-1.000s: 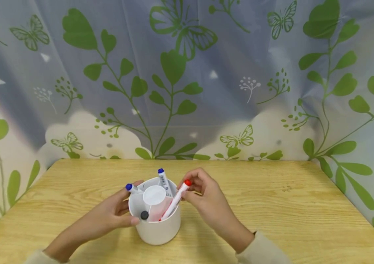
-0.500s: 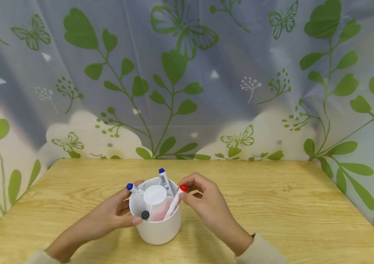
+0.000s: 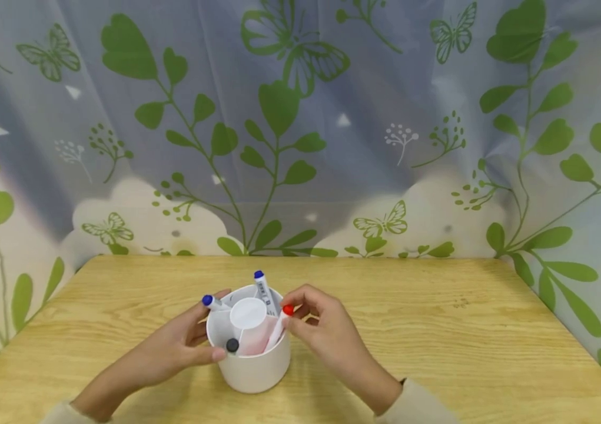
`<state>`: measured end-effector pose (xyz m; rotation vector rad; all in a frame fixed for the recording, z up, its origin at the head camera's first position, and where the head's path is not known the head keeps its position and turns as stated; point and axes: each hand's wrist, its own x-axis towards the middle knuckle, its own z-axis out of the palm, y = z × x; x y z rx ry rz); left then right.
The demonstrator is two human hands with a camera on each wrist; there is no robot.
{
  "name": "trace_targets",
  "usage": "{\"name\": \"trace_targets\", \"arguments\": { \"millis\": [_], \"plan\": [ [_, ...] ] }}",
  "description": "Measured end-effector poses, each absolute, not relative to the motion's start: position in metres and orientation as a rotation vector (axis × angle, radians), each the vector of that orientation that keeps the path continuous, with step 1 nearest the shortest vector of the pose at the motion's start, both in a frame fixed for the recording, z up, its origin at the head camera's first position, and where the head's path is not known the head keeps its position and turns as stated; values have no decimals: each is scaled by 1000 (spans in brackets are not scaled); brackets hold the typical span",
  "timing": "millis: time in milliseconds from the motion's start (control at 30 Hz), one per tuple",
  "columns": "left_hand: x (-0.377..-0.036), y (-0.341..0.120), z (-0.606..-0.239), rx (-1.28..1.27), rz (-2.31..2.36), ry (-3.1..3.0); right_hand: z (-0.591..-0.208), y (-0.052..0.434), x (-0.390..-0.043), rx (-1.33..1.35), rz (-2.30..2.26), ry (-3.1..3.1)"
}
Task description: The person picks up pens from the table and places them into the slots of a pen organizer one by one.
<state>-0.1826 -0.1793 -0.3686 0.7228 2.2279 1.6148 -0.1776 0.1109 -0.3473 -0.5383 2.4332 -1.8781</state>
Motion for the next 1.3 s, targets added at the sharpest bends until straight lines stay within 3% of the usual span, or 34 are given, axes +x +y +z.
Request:
{"name": "trace_targets", "arguments": {
  "millis": [733, 1100, 1300],
  "plan": [
    [-186, -184, -370, 748, 1596, 2233, -350, 128, -174, -539, -1819, 2539],
    [-182, -209, -369, 618, 1266, 2541, -360, 181, -177, -297, -1764, 2720],
    [-180, -237, -371, 479, 1010, 2745, -369, 227, -178, -159, -1402, 2965]
  ]
}}
